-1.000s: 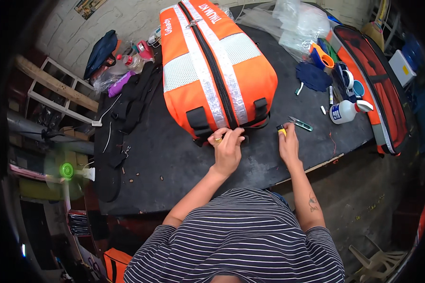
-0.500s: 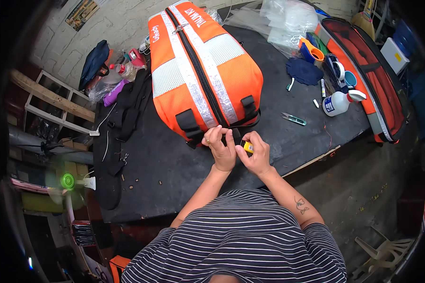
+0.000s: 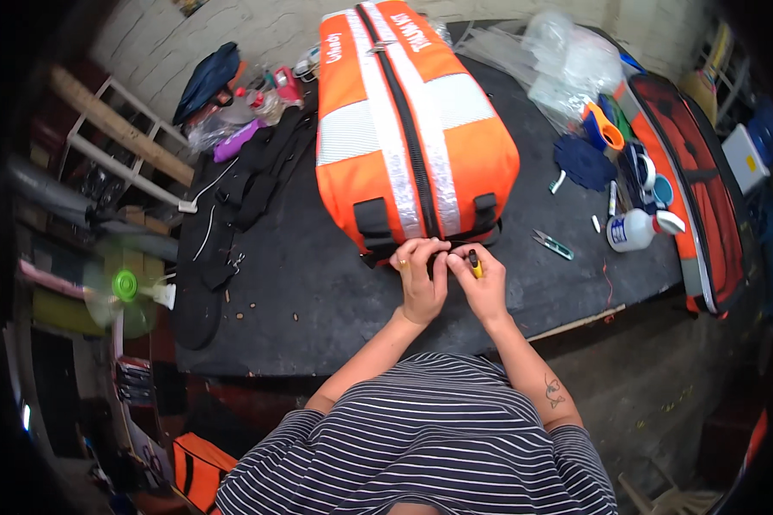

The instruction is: Packaging an orange trauma kit bag into a clear plastic sleeve and sealing it with tape.

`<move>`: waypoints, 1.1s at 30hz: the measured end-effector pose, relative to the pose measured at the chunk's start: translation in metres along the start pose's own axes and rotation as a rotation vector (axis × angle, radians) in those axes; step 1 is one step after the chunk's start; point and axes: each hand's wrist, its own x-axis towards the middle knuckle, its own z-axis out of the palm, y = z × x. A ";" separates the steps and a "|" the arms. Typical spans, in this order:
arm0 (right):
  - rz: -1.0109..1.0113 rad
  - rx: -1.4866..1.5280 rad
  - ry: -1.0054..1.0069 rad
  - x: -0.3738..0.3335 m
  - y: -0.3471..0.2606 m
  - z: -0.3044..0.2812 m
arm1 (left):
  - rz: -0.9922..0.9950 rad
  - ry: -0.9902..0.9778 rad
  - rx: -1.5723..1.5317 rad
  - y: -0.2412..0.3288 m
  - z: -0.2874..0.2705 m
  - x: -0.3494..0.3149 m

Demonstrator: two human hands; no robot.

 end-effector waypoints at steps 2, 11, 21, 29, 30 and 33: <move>-0.037 -0.025 -0.001 0.004 0.001 -0.001 | 0.035 0.113 -0.075 0.010 -0.012 -0.009; -0.121 -0.102 0.121 -0.004 -0.006 0.013 | -1.362 -0.111 -1.947 0.005 0.011 -0.045; -0.213 -0.273 0.192 -0.007 -0.007 0.018 | -1.050 0.060 -2.138 -0.004 0.010 -0.029; -0.207 -0.279 0.184 -0.029 0.023 0.020 | -1.237 0.108 -1.953 0.002 0.018 -0.024; -0.256 -0.411 0.178 -0.029 0.027 0.019 | -1.263 0.105 -1.918 0.003 0.018 -0.023; -0.283 -0.470 0.184 -0.029 0.031 0.020 | -1.333 0.121 -1.800 0.008 0.017 -0.017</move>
